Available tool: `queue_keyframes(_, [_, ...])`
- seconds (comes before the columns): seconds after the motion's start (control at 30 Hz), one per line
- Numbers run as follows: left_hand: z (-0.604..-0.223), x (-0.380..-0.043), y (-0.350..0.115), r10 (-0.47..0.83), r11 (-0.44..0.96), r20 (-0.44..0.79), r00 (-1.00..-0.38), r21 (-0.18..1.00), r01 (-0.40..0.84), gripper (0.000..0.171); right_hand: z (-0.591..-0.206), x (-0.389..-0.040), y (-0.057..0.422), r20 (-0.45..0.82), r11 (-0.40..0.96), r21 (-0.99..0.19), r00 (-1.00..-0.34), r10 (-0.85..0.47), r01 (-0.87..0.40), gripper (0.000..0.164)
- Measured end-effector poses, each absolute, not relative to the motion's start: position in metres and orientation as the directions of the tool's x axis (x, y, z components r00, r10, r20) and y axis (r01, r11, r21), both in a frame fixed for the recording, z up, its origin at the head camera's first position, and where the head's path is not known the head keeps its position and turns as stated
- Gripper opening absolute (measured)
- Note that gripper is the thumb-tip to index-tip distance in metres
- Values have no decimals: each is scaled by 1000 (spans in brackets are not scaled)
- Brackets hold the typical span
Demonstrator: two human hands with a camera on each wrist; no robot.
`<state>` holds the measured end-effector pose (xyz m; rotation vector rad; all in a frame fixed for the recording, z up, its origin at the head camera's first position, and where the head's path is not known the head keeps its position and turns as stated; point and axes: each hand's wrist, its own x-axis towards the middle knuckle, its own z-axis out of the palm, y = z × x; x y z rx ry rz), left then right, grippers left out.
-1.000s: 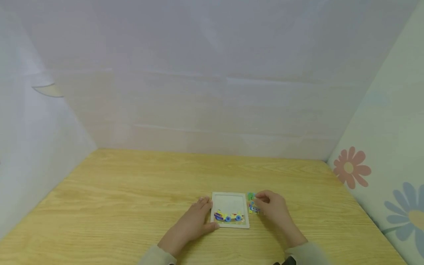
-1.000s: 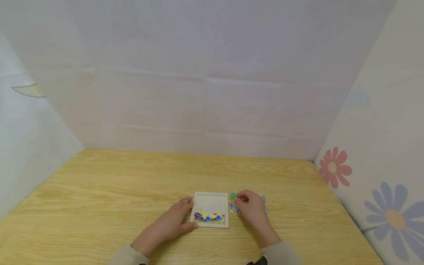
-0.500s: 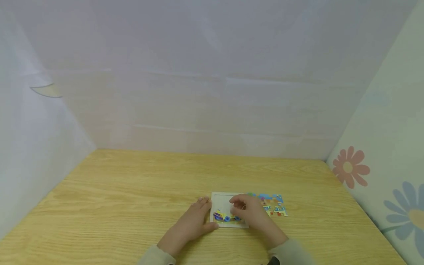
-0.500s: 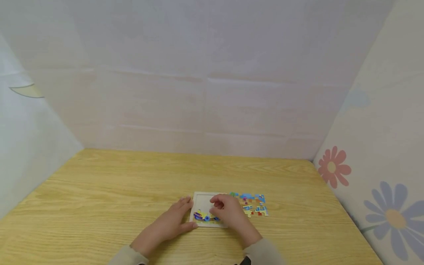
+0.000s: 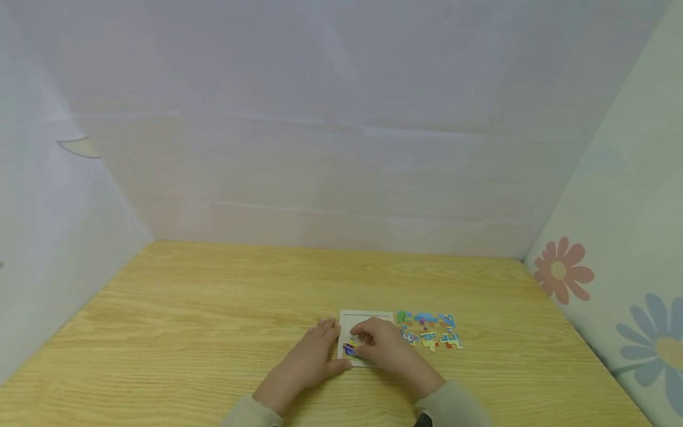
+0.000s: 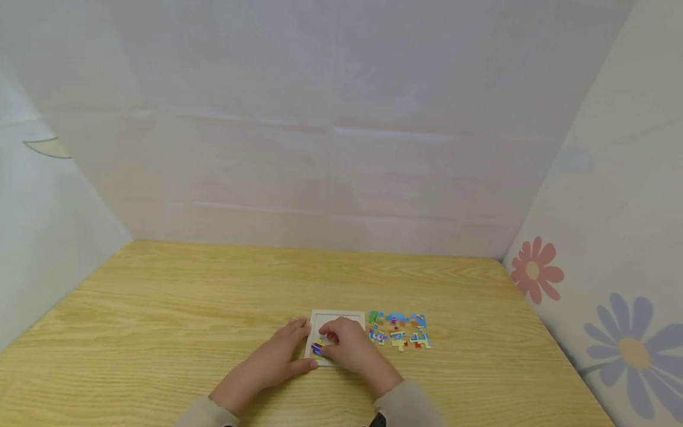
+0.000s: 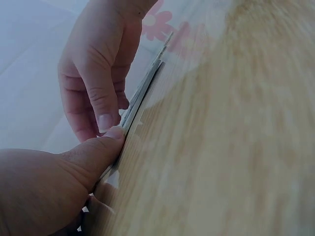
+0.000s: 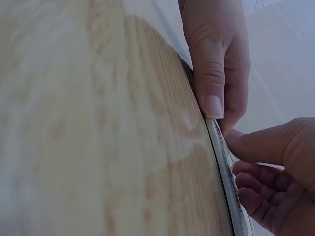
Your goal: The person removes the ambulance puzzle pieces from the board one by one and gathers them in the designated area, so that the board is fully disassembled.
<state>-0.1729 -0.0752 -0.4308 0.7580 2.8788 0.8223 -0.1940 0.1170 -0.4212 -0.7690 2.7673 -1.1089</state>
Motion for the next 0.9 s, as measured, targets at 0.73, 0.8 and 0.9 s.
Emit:
queue_keyframes(0.73, [-435, -174, -74, 471, 736, 96, -877, 506, 450, 72, -408, -201, 101, -60, 729, -610, -899, -434, -311, 19])
queue_keyframes(0.8, [-434, -174, -75, 471, 735, 97, -877, 507, 451, 72, -406, -201, 100, -64, 736, -602, -899, -433, -311, 19])
queue_keyframes(0.9, [-433, -174, -75, 470, 735, 96, -878, 509, 449, 73, -404, -201, 99, -65, 743, -590, -898, -436, -318, 19])
